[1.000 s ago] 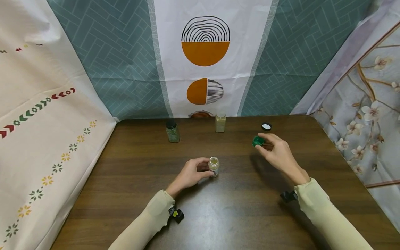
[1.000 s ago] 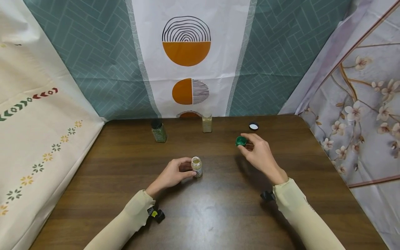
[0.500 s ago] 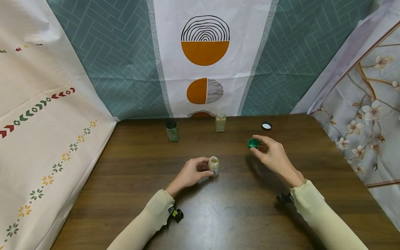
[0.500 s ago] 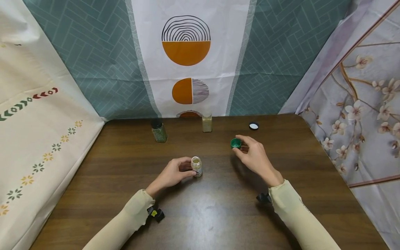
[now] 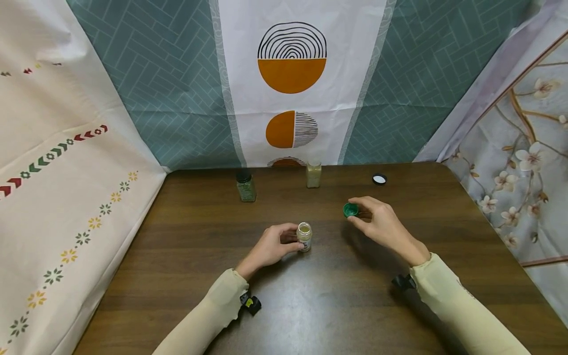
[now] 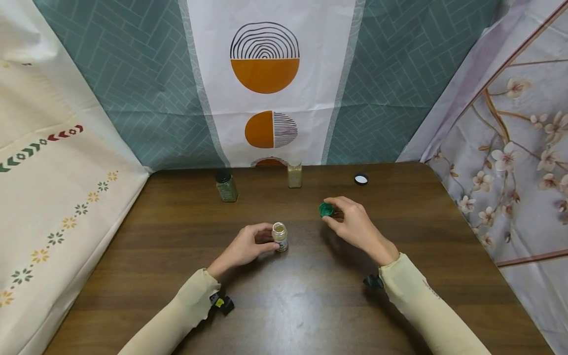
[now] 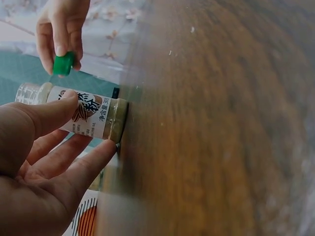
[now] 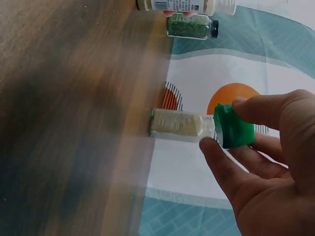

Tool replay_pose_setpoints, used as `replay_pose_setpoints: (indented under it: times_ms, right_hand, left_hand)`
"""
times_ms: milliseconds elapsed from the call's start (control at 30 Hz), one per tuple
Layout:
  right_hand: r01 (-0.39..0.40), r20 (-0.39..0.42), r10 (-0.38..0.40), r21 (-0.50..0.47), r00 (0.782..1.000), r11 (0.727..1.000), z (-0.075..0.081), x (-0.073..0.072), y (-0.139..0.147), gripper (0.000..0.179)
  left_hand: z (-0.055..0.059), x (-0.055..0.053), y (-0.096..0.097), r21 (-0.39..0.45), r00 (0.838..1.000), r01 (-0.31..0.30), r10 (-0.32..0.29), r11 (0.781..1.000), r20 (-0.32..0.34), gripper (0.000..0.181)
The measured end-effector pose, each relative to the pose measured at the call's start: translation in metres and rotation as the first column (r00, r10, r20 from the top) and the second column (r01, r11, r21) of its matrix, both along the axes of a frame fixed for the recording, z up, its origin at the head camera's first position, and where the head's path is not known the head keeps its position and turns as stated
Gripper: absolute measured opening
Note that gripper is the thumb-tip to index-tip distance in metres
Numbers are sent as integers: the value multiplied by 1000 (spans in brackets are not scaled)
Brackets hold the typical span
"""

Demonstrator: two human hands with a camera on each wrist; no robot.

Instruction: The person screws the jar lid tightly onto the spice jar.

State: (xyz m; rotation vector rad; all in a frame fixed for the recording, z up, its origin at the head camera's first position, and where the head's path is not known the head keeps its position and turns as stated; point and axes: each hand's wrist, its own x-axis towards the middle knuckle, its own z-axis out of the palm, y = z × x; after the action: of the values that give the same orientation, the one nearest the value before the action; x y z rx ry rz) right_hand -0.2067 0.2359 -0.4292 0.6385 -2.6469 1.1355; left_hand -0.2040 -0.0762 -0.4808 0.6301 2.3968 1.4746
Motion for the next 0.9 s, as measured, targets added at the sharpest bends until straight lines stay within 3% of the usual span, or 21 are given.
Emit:
replay_pose_setpoints:
  times_ms: [433,900]
  right_hand:
    - [-57,-25,58,7,998,998,7,3,-9,44]
    - [-111,-1,111,8,994,994,11,5,-29,49]
  left_hand:
    - [1,0,1,-4,1000,-4,4,1000,4,43]
    - [1,0,1,-4,1000,-5,5,1000,10,42]
